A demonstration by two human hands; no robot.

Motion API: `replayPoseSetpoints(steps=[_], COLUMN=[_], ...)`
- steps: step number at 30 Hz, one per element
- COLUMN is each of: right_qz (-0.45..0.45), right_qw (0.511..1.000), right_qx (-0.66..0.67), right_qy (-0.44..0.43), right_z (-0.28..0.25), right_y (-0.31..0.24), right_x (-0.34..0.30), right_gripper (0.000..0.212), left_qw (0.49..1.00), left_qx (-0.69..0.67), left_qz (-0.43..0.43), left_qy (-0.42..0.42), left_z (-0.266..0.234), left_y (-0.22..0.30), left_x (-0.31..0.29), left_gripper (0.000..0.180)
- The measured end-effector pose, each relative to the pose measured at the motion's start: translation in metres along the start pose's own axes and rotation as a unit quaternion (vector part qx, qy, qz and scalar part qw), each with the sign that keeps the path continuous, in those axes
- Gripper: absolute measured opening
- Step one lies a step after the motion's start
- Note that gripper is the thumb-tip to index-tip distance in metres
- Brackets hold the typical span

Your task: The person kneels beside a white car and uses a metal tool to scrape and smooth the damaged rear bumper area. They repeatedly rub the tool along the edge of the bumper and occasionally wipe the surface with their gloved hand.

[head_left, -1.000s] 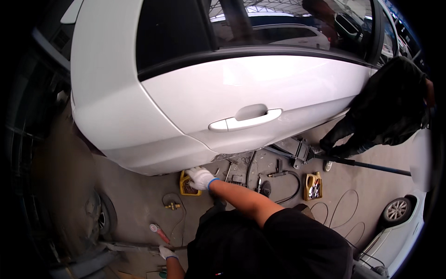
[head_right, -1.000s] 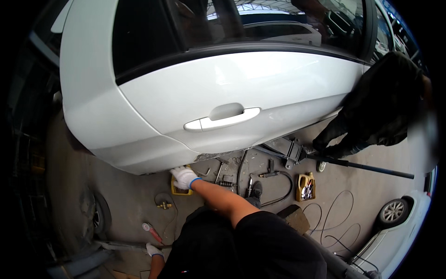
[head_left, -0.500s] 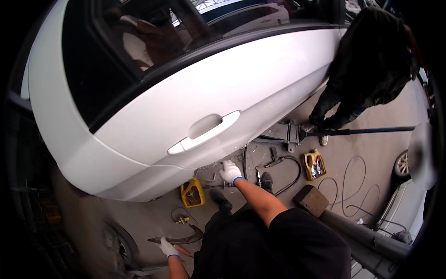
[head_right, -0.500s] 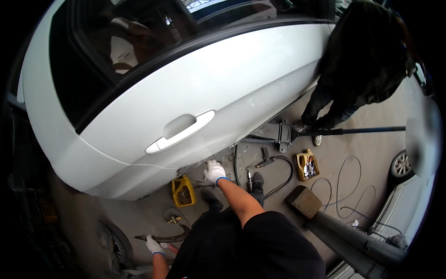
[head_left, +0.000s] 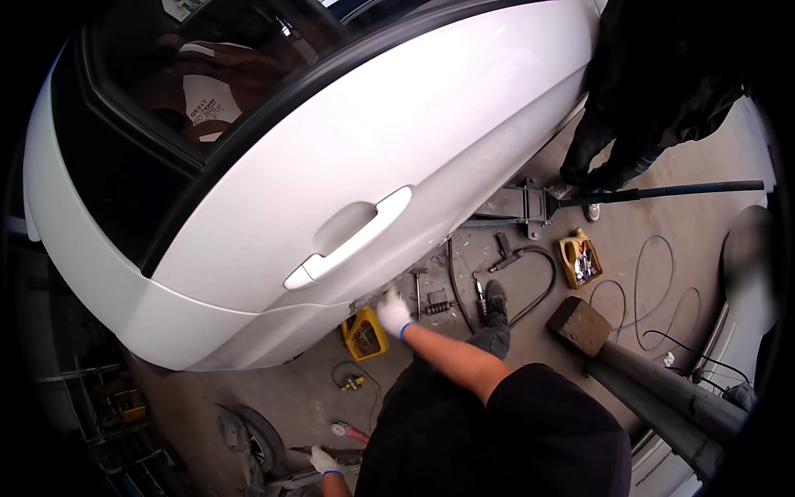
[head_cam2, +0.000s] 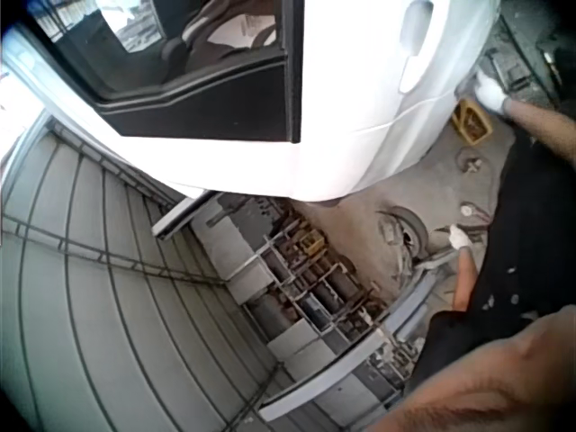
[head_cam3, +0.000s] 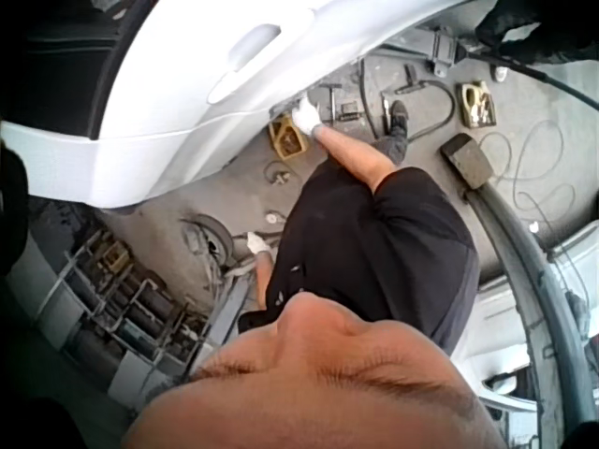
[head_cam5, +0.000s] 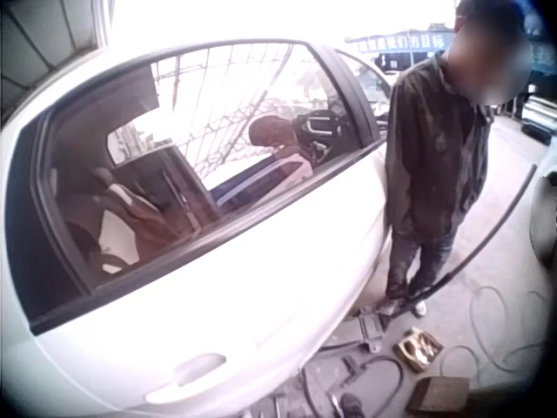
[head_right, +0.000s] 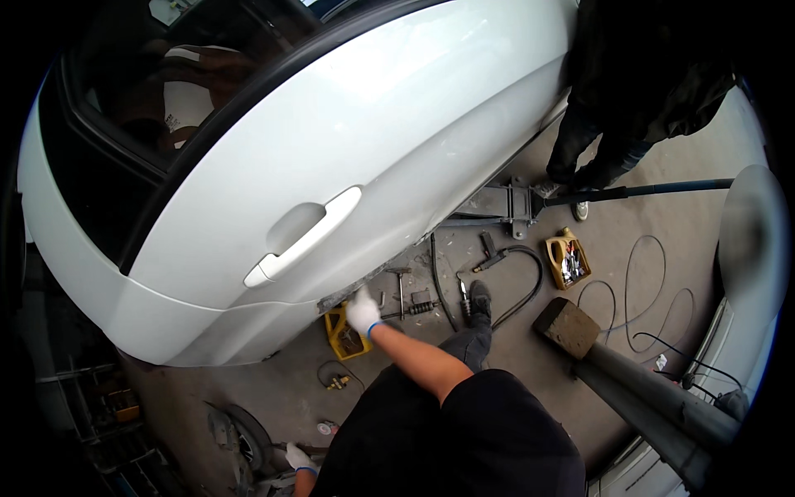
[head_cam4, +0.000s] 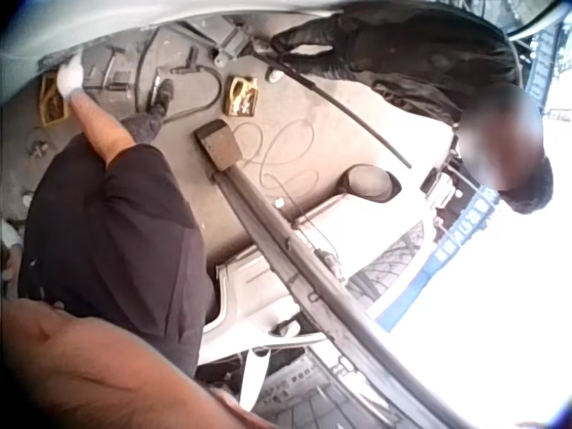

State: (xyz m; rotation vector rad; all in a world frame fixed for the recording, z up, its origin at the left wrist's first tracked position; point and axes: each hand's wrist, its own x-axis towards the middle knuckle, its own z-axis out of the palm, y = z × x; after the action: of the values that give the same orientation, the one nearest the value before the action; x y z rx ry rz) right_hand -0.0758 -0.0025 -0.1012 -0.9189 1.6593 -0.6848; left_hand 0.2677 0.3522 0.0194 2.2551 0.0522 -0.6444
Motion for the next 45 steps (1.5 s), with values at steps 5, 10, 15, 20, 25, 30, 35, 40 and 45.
replayPoseSetpoints(steps=[5, 10, 15, 20, 25, 30, 35, 40, 45], right_qz=[-0.048, 0.09, -0.076, -0.444, -0.198, -0.082, 0.105, 0.175, 0.102], right_qw=[0.996, 0.98, 0.964, 0.65, 0.69, 0.79, 0.862, 0.888, 0.905], right_qx=[-0.019, 0.175, -0.224, -0.298, -0.244, -0.575, -0.49, -0.387, -0.413], right_qy=[-0.073, 0.006, -0.125, -0.54, -0.652, -0.197, 0.078, 0.175, 0.001], right_z=[-0.004, -0.052, -0.012, 0.045, 0.03, -0.135, -0.387, -0.485, -0.387], right_y=[-0.003, 0.087, 0.082, -0.026, -0.073, 0.016, 0.118, 0.185, 0.189], right_x=[-0.017, 0.082, 0.089, -0.075, -0.121, 0.015, 0.045, 0.003, -0.016], right_gripper=[0.044, 0.021, 0.021, 0.037, 0.052, 0.035, 0.036, 0.038, 0.043], left_qw=[0.997, 0.999, 0.997, 0.998, 0.989, 0.99, 0.988, 0.985, 0.992], left_qx=[0.038, -0.007, -0.057, -0.047, 0.05, -0.071, 0.016, 0.085, 0.092], left_qz=[0.071, 0.032, -0.015, -0.013, 0.105, -0.005, -0.03, -0.037, -0.005], left_qy=[-0.015, 0.034, 0.041, 0.03, 0.089, 0.118, 0.148, 0.142, 0.092], left_z=[0.017, 0.02, 0.018, 0.037, 0.067, 0.08, 0.092, 0.099, 0.116], left_y=[0.002, 0.004, 0.011, -0.008, 0.006, 0.007, 0.032, 0.015, -0.003], left_x=[-0.017, -0.032, -0.014, -0.007, 0.008, 0.013, -0.025, -0.027, -0.009], left_gripper=[0.061, 0.05, 0.041, 0.043, 0.063, 0.059, 0.051, 0.059, 0.064])
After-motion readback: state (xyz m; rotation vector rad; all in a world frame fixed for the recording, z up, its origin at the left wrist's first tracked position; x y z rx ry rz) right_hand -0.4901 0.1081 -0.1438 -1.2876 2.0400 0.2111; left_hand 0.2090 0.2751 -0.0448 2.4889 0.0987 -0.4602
